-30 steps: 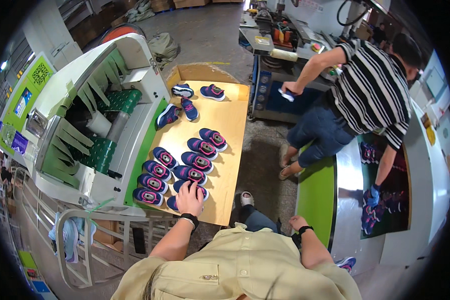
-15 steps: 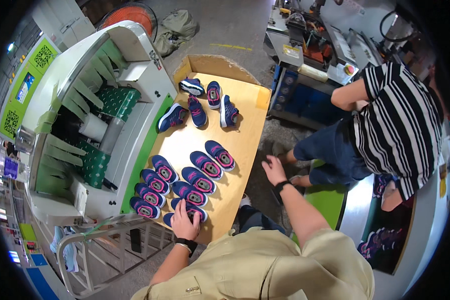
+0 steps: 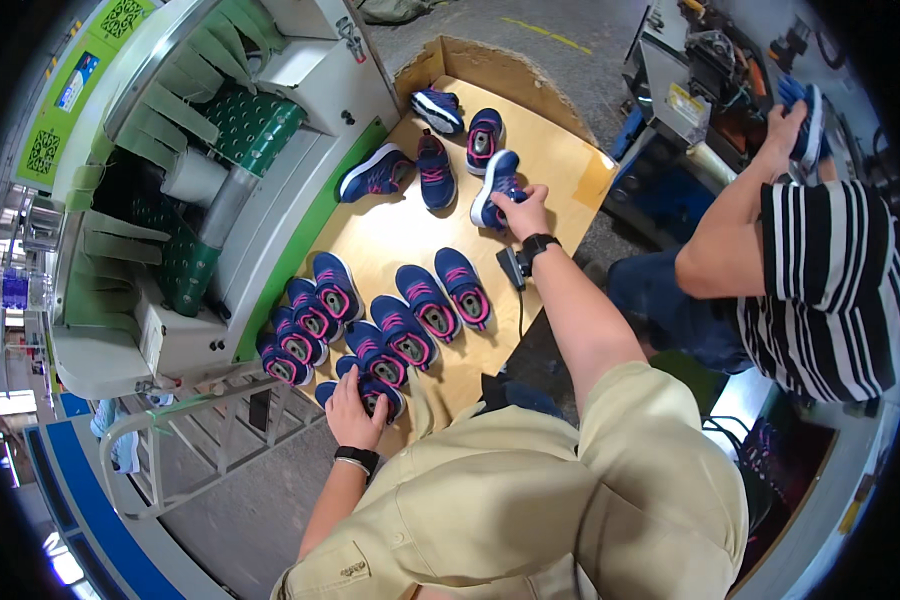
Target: Sorting shoe uppers and placing them into a conveyor-fed machine during manufacturing.
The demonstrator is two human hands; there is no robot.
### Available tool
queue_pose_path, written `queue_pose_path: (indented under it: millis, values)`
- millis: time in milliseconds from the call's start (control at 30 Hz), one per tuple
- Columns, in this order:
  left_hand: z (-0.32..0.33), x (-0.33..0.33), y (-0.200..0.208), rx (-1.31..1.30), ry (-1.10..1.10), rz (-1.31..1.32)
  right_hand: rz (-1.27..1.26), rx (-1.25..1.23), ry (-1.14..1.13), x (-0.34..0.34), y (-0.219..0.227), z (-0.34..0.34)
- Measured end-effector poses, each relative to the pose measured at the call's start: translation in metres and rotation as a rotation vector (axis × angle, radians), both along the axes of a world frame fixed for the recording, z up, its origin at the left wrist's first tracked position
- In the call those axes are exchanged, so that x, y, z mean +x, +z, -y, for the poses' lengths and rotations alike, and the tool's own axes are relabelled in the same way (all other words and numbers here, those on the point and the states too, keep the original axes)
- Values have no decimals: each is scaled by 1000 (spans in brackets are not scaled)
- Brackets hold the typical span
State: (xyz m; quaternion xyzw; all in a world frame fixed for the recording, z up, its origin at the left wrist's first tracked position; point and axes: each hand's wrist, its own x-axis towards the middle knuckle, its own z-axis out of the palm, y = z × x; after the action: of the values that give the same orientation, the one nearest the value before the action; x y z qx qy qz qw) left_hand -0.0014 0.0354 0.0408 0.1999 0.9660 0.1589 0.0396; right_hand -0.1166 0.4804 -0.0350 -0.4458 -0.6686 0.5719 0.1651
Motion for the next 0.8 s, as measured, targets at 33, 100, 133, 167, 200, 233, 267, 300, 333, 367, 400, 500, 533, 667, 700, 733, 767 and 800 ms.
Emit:
queue_pose_path:
  millis: [33,100,133,167,200,233,267,300,333,367,400,500,533,667,700,733,767,800]
  values:
    - [0,1,3,-4,16,9,18,113,48,6,15,10]
    - [1,-2,5,3,23,9,2,247,202,33,44,29]
    - [2,-1,4,8,13,-8,3,406,325,44,43,35]
    - [1,0,2,15,2,-23,7,568,447,53,43,37]
    - [1,2,3,7,27,-8,26,526,654,57,49,42]
    - [2,3,5,14,33,-9,44,480,863,55,64,45]
    - [4,5,6,-3,39,2,146,474,892,46,77,50]
    - [7,7,7,-23,47,14,307,317,869,27,100,50]
    - [6,7,6,-26,41,0,245,246,750,10,96,39]
    - [4,8,8,-23,38,-6,183,174,635,-10,87,29]
    - [2,7,10,-17,33,5,-39,257,552,-30,71,16]
    - [0,1,6,-6,27,5,109,405,307,-89,45,-22]
    - [-5,-3,7,8,7,18,113,311,333,-100,29,-46]
    - [-2,-8,23,209,123,198,185,135,347,-111,46,-47]
    - [-3,-14,29,340,191,286,101,-38,261,-108,54,-52]
    - [-8,-20,38,554,269,312,-30,-36,238,-96,67,-39]
    - [-12,-29,44,533,221,251,-36,66,278,-77,82,-32]
    - [-23,-38,53,587,193,247,-202,166,350,-59,96,-9]
